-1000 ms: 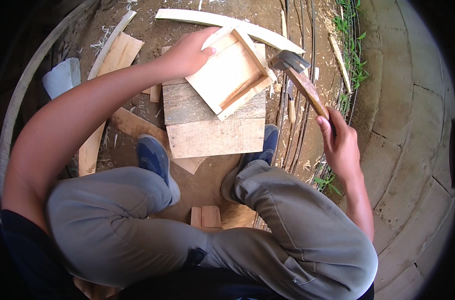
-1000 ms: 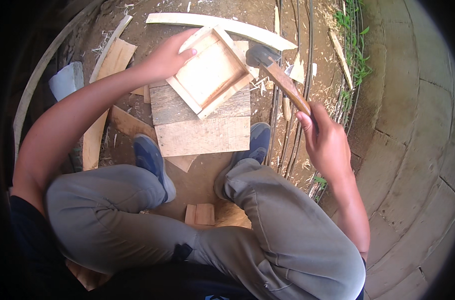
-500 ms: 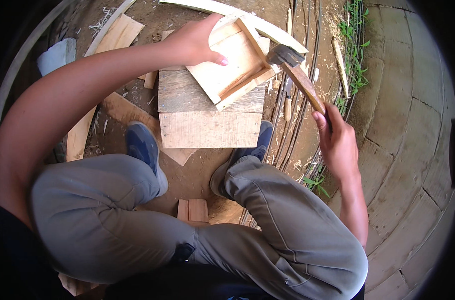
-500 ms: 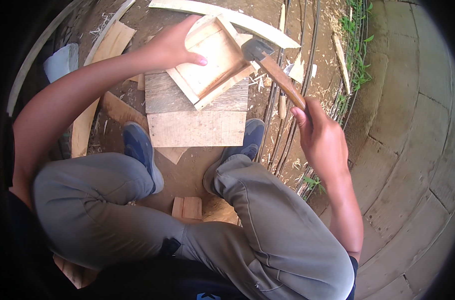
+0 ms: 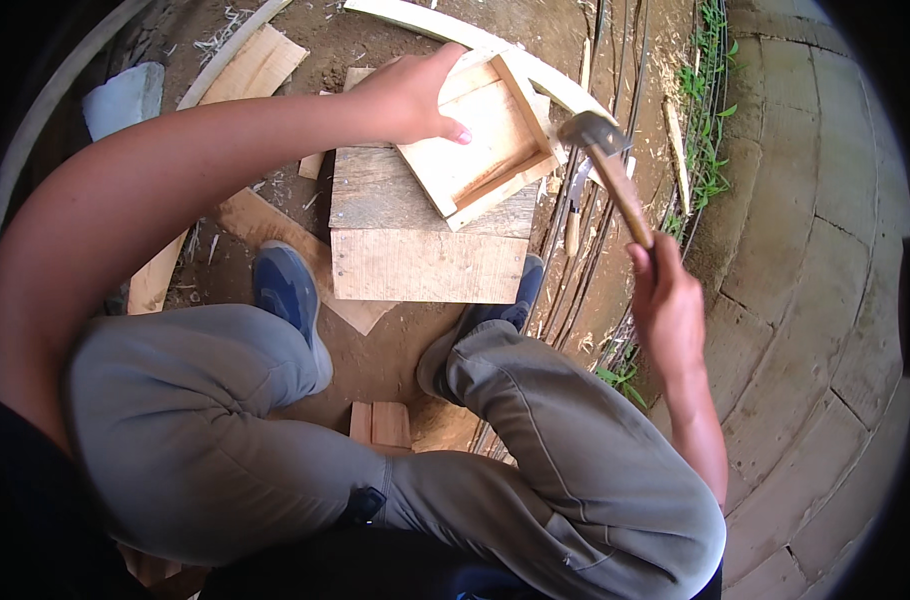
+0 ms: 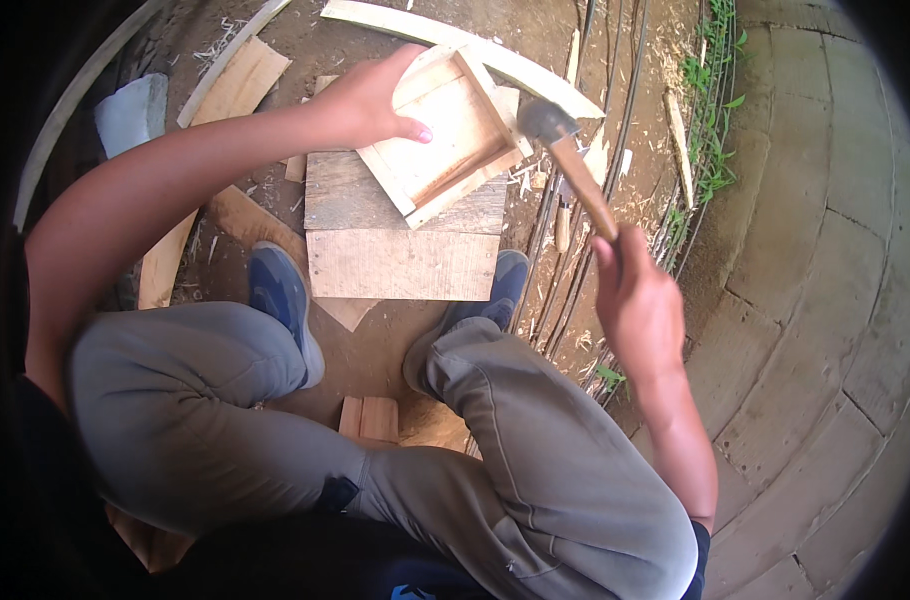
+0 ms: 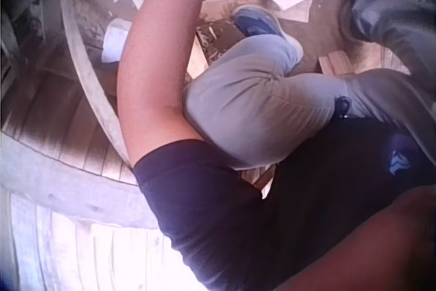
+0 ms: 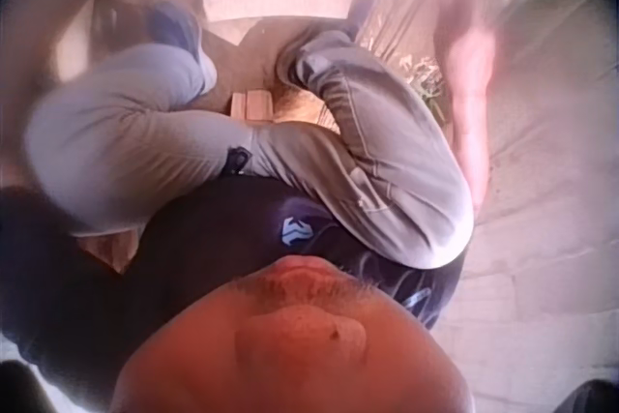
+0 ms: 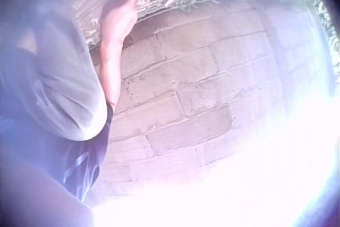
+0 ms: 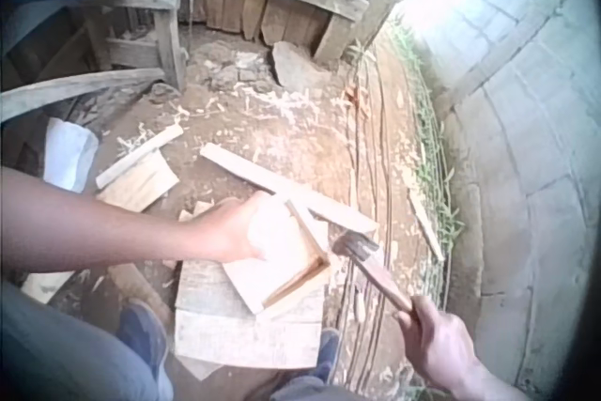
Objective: The person assembles a small wooden box by hammering nails into pre-cut wooden pieces. They repeatedly position the pieces and strike them with a hammer to join the frame.
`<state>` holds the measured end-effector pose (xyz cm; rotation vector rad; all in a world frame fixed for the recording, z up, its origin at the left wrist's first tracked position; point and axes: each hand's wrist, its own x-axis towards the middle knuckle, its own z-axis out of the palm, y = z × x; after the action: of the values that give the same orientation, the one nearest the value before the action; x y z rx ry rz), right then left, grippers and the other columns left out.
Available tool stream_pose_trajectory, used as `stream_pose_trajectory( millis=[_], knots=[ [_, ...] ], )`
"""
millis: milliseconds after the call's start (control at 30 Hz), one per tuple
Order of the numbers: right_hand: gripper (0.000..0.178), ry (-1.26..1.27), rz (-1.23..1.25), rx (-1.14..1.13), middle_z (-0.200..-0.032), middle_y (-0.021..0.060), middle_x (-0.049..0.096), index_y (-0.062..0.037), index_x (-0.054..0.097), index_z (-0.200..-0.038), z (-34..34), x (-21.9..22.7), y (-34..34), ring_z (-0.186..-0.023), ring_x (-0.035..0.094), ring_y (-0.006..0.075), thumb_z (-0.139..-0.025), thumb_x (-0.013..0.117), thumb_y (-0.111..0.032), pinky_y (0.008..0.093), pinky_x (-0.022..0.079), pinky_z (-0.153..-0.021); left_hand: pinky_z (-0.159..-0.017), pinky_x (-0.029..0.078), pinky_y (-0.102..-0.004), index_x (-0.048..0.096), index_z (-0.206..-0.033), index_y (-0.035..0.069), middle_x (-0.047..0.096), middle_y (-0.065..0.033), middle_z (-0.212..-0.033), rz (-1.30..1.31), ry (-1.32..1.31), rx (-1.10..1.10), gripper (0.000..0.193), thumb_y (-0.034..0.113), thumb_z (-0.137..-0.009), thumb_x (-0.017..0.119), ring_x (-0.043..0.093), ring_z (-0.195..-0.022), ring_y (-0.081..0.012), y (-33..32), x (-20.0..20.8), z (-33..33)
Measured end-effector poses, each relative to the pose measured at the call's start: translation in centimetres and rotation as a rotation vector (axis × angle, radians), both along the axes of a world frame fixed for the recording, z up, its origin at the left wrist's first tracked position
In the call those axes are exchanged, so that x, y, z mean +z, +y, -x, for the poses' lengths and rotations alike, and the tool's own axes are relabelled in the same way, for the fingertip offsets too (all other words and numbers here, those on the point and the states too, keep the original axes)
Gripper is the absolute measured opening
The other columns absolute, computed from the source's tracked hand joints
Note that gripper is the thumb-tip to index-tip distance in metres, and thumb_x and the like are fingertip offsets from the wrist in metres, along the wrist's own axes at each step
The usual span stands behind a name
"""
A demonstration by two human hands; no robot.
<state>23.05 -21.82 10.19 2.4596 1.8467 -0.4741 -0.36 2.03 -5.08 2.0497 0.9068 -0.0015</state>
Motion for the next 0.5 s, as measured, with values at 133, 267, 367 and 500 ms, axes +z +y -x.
stream_pose_trajectory(
  millis=[133, 267, 367, 500],
  knots=[
    [0.022, -0.002, -0.211, -0.059, -0.063, 0.012, 0.065, -0.0027, 0.059, -0.109, 1.3, 4.1, 3.1, -0.051, 0.064, 0.0199, -0.105, 0.059, -0.024, 0.0381, 0.047, -0.044, -0.099, 0.052, -0.0473, 0.041, -0.139, 0.002, 0.067, -0.0251, -0.118, 0.0, -0.052, 0.008, 0.083, 0.034, -0.078, 0.087, 0.065, -0.115, -0.0389, -0.1, -0.2, 0.4],
    [0.017, 0.048, -0.133, -0.046, -0.063, 0.0197, 0.063, -0.0044, 0.049, -0.107, 1.2, 1.2, 1.4, -0.053, 0.067, 0.0349, -0.105, 0.056, -0.019, 0.0455, 0.049, -0.045, -0.1, 0.051, -0.0485, 0.039, -0.141, 0.002, 0.066, -0.0251, -0.121, 0.003, -0.065, -0.019, 0.086, 0.035, -0.078, 0.087, 0.064, -0.117, -0.0398, 0.1, -0.3, -0.1],
    [0.025, -0.074, 0.112, -0.023, -0.062, 0.0218, 0.063, -0.0066, 0.048, -0.099, 1.0, 1.1, 1.9, -0.056, 0.066, 0.0409, -0.107, 0.052, -0.03, 0.0513, 0.049, -0.045, -0.101, 0.05, -0.0497, 0.039, -0.142, 0.003, 0.065, -0.0252, -0.123, -0.026, -0.016, -0.021, 0.088, 0.037, -0.078, 0.088, 0.062, -0.12, -0.0412, -0.1, -0.2, -0.2],
    [0.019, -0.081, 0.002, -0.058, -0.068, 0.02, 0.066, -0.0065, 0.056, -0.101, 2.0, 5.7, 4.8, -0.058, 0.066, 0.0401, -0.105, 0.057, -0.025, 0.0496, 0.048, -0.049, -0.102, 0.05, -0.0505, 0.038, -0.142, 0.003, 0.065, -0.025, -0.124, 0.016, 0.02, -0.018, 0.09, 0.039, -0.077, 0.088, 0.06, -0.122, -0.0422, 0.2, 0.2, 0.5]
  ],
)
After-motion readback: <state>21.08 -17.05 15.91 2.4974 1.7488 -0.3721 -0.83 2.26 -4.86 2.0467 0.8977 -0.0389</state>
